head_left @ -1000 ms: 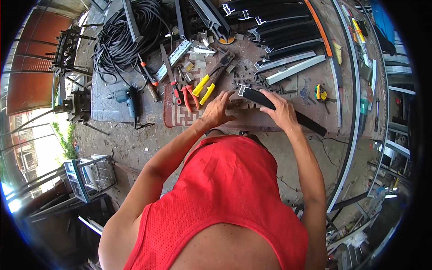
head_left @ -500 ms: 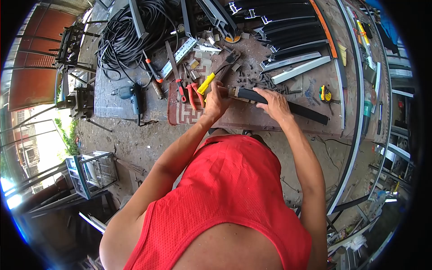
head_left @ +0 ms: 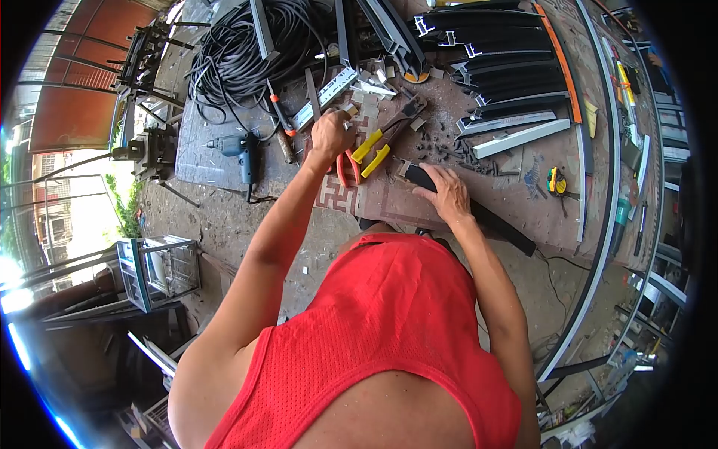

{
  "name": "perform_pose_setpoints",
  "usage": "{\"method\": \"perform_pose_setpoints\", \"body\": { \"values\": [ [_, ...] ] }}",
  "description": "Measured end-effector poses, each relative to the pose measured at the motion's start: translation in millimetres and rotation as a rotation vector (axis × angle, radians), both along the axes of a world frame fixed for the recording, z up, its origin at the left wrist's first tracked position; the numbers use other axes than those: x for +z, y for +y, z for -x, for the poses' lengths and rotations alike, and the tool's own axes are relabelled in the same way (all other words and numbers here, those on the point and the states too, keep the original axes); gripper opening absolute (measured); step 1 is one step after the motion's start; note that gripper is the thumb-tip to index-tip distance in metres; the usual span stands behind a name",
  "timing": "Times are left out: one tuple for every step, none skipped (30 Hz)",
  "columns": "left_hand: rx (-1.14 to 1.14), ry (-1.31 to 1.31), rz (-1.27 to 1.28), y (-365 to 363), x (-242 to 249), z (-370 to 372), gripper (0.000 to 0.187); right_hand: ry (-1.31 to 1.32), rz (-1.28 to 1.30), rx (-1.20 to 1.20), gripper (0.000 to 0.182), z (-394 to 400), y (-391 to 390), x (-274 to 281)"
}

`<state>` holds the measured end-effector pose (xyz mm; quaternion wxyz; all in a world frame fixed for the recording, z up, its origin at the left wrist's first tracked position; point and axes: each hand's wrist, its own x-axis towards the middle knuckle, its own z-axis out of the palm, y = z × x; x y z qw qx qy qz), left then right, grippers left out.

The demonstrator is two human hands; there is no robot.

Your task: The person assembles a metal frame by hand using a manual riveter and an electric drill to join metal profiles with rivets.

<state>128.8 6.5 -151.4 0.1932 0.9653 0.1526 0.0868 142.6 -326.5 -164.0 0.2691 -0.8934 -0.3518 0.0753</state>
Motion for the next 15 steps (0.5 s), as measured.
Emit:
{"method": "perform_pose_setpoints", "body": {
  "values": [
    [-0.067, 0.107, 0.028, 1.1, 6.2, -3.1, 0.028, -0.001, 0.005, 0.006, 0.068, -0.4, -0.1, 1.0],
    [-0.124, 0.135, -0.006, 6.4, -3.7, -6.5, 0.029, -0.002, 0.009, 0.009, 0.068, -0.6, 0.0, 2.0],
    [-0.184, 0.161, -0.042, 14.4, -23.6, -11.7, 0.030, -0.004, 0.012, 0.008, 0.068, -1.6, -0.3, 2.8],
    [-0.244, 0.186, -0.077, 17.9, -29.5, -15.8, 0.031, 0.024, 0.034, 0.022, 0.068, -2.9, -1.5, 2.8],
    [-0.258, 0.197, -0.086, 23.4, -34.7, -17.1, 0.037, 0.055, 0.055, 0.036, 0.068, -3.5, -2.7, 2.6],
    [-0.245, 0.150, -0.036, 20.8, -27.9, -16.9, 0.037, 0.086, 0.074, 0.049, 0.067, -3.8, -3.0, 2.6],
    [-0.234, 0.104, 0.014, 18.4, -20.9, -15.0, 0.037, 0.079, 0.073, 0.067, 0.067, -4.2, -3.4, 2.6],
    [-0.221, 0.058, 0.065, 16.9, -13.7, -14.2, 0.038, 0.072, 0.072, 0.087, 0.067, -4.4, -4.2, 2.9],
    [-0.185, 0.372, -0.023, 7.5, 9.4, -18.9, 0.035, 0.066, 0.074, 0.110, 0.066, -3.9, -5.2, 3.6],
    [-0.178, 0.263, -0.007, 4.2, 3.6, -20.8, 0.034, 0.061, 0.078, 0.098, 0.066, -2.4, -6.1, 4.4],
    [-0.170, 0.152, 0.006, 3.7, -3.8, -26.1, 0.032, 0.053, 0.079, 0.086, 0.066, -1.6, -5.6, 5.0],
    [-0.166, 0.041, 0.017, 2.7, -8.5, -33.6, 0.031, 0.045, 0.079, 0.071, 0.066, -1.7, -3.9, 5.5],
    [-0.159, 0.010, -0.003, -2.9, -8.6, -42.0, 0.026, 0.012, 0.066, 0.068, 0.065, -1.5, -3.1, 4.6],
    [-0.203, 0.008, -0.026, -6.5, -10.8, -48.4, 0.025, -0.020, 0.056, 0.065, 0.064, -0.2, -3.6, 3.7],
    [-0.247, 0.005, -0.048, -8.1, -16.4, -55.6, 0.024, -0.053, 0.047, 0.063, 0.063, 0.5, -4.2, 4.3]
  ]
}}
